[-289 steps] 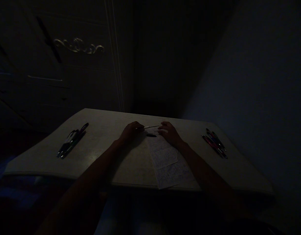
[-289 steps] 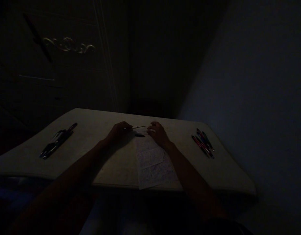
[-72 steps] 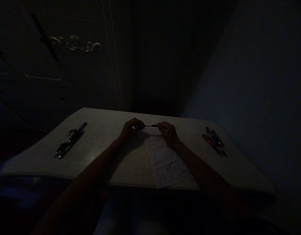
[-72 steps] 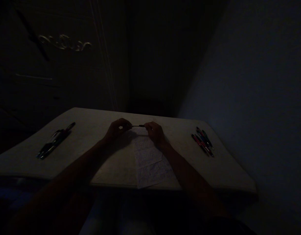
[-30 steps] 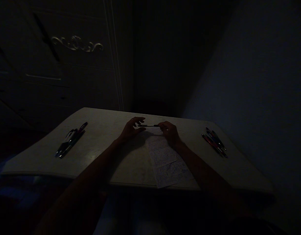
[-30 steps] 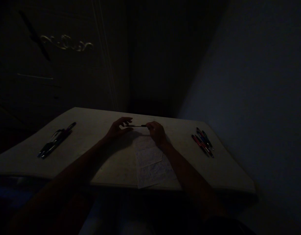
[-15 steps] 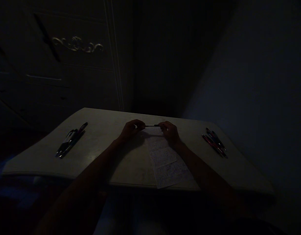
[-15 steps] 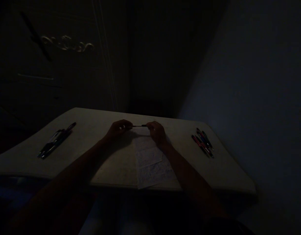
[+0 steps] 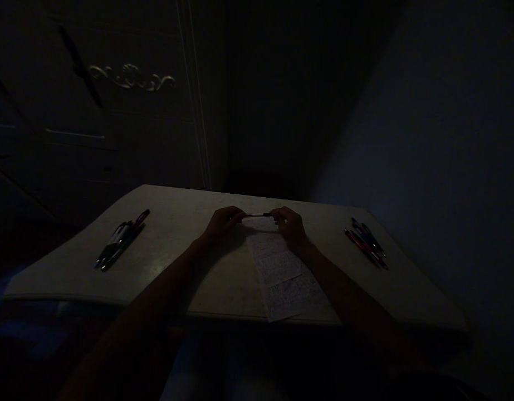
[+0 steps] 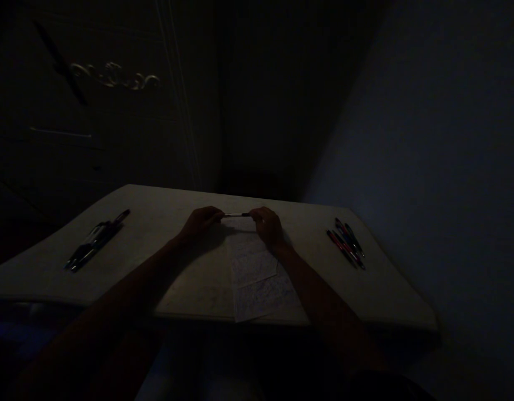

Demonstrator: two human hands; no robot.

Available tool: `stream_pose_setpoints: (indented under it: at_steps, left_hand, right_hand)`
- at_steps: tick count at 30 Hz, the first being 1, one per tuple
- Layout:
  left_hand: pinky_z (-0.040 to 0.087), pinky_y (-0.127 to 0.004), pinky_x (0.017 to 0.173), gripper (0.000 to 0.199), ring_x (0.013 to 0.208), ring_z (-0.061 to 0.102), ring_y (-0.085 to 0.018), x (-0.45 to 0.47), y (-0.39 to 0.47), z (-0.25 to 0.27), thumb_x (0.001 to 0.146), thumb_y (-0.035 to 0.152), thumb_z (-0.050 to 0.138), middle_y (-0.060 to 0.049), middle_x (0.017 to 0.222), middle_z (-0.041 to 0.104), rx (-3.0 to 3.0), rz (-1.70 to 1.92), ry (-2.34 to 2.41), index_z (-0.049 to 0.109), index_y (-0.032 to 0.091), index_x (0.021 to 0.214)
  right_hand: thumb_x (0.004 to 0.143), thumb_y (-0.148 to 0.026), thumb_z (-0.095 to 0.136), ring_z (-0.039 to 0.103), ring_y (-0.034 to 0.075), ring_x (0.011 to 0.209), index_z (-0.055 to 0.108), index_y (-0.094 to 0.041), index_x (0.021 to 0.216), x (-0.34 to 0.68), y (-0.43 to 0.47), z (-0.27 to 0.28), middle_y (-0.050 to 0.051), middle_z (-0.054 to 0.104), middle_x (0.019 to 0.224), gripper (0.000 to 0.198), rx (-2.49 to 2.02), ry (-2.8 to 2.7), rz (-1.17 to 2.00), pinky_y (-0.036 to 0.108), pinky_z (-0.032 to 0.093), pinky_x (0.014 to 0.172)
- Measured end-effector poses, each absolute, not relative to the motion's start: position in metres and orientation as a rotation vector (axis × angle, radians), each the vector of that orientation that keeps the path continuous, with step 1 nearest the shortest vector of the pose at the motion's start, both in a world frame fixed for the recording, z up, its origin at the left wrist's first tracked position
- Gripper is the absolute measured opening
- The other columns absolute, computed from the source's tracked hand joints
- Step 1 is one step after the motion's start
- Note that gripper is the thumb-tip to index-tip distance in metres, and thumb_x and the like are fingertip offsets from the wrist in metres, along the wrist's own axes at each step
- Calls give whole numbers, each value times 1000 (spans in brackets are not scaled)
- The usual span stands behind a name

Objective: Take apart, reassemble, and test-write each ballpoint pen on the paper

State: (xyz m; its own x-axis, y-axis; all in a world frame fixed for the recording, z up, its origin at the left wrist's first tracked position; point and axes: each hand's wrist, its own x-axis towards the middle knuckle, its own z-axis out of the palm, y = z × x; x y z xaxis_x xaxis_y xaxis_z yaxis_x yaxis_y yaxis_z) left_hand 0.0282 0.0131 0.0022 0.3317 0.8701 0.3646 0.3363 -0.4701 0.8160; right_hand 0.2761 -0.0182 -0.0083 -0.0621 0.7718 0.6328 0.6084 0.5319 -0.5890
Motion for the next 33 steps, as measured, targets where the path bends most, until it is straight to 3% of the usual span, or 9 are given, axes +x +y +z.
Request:
stream_pose_setpoints:
  at_steps: [3, 8, 11, 15, 21, 27, 30, 33]
  left_hand:
    - [51, -36, 75, 27, 88, 66, -24, 27, 14, 1, 78, 45, 72, -8, 96, 73, 2033, 1195, 975, 71, 22, 94]
    - [52, -37, 80, 62, 104, 64, -26, 27, 14, -2, 66, 49, 84, -11, 121, 67, 2022, 1304, 1015, 65, 24, 119]
    - [51, -35, 71, 51, 87, 65, -24, 29, 11, -1, 78, 65, 70, -10, 99, 71, 1954, 1151, 1081, 71, 20, 101]
    - [46, -32, 59, 61, 65, 60, -21, 30, 9, 3, 92, 70, 43, -6, 67, 64, 1903, 985, 1090, 70, 17, 77]
    - [51, -36, 72, 27, 79, 64, -22, 27, 14, 0, 77, 48, 70, -7, 87, 72, 2015, 1097, 978, 70, 22, 87]
    - [52, -35, 77, 55, 96, 65, -25, 29, 11, 1, 68, 47, 80, -9, 112, 70, 1964, 1195, 1001, 64, 23, 115]
    - [51, -34, 73, 43, 87, 65, -24, 30, 10, 2, 82, 60, 65, -8, 96, 71, 1934, 1148, 1056, 68, 21, 100]
    - [50, -34, 68, 50, 74, 62, -22, 30, 10, 2, 90, 66, 51, -6, 75, 67, 1918, 1069, 1063, 67, 19, 79]
  right_hand:
    - [96, -36, 53, 64, 22, 78, 72, -21, 84, 276, -18, -9, 7, 70, 84, 28, -1174, -1753, 207, 35, 50, 78]
    - [97, -38, 53, 65, 22, 80, 72, -21, 85, 276, -18, -9, 8, 72, 87, 28, -1194, -1752, 210, 35, 51, 80]
    - [97, -38, 53, 65, 23, 82, 72, -21, 85, 276, -18, -8, 8, 72, 86, 28, -1175, -1745, 201, 35, 50, 80]
    - [97, -37, 53, 65, 22, 79, 72, -21, 83, 275, -18, -8, 8, 71, 84, 28, -1146, -1755, 198, 35, 50, 79]
    - [97, -36, 53, 64, 22, 79, 73, -21, 85, 276, -19, -8, 7, 70, 85, 28, -1161, -1748, 209, 35, 51, 78]
    - [95, -35, 53, 64, 22, 79, 73, -21, 85, 274, -19, -9, 7, 71, 85, 26, -1154, -1728, 209, 36, 52, 79]
    - [95, -34, 53, 65, 22, 80, 73, -22, 86, 274, -18, -9, 7, 71, 87, 25, -1157, -1711, 222, 36, 52, 77]
    - [95, -35, 54, 65, 22, 80, 73, -22, 86, 274, -19, -10, 8, 71, 87, 25, -1166, -1715, 223, 35, 52, 78]
